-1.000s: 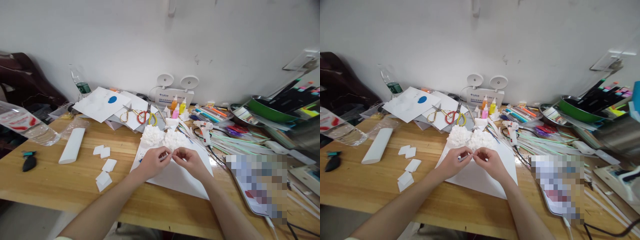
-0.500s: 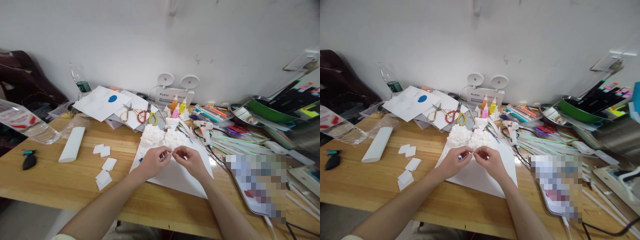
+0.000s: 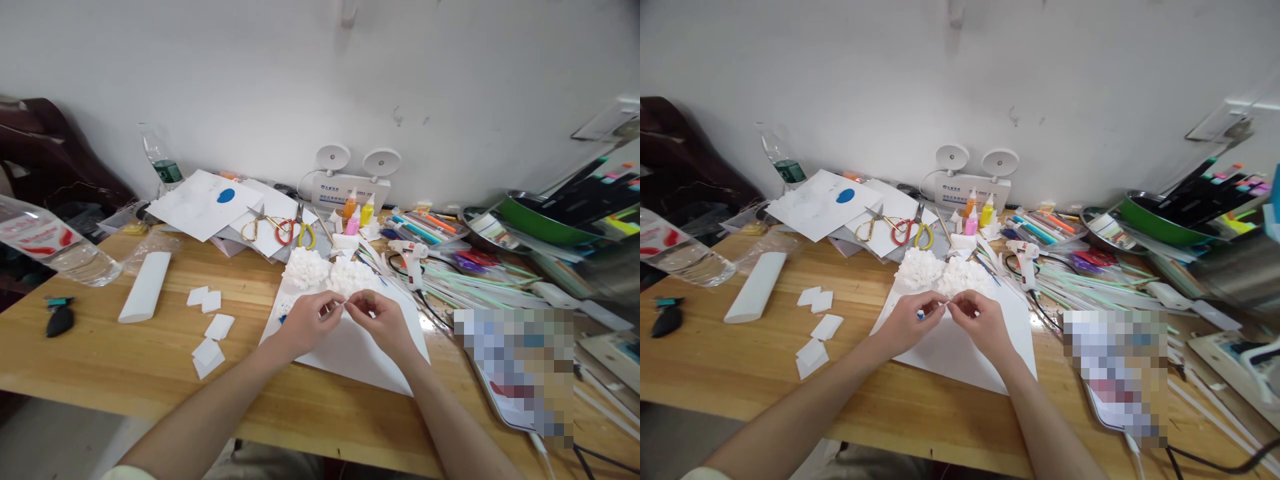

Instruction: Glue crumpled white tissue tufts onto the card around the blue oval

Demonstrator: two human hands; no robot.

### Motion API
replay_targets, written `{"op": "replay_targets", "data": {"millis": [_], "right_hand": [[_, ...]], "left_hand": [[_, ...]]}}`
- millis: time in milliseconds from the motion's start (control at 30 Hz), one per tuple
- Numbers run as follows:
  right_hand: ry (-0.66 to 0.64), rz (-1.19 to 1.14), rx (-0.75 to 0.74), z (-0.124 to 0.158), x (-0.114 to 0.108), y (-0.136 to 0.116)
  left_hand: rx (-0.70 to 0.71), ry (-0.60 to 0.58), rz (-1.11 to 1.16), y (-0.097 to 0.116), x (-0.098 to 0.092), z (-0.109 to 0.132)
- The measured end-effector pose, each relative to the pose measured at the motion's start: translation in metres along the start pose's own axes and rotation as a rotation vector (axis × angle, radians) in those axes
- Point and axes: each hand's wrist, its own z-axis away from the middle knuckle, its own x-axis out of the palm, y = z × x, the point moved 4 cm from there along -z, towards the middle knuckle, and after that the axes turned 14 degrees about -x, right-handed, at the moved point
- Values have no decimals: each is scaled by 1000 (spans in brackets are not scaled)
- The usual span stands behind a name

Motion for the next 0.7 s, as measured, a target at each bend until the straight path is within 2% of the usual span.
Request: {"op": "replay_targets", "data": {"millis": [133,333,433,533,700], "right_hand": [[50,60,-82,-1,0,-3],[171,247,-376,2,0,-16],[209,309,-467,4,0,-19],[204,316,-466,3,-1,-20],[145,248,-376,0,-1,-19]], "left_hand": [[8,-5,12,1,0,0],[-20,0,95,1,-2,1],[-31,-6,106,1,-2,1],[-41,14,106,1,-3,1],[-35,61,134,-1,-4,0]]}}
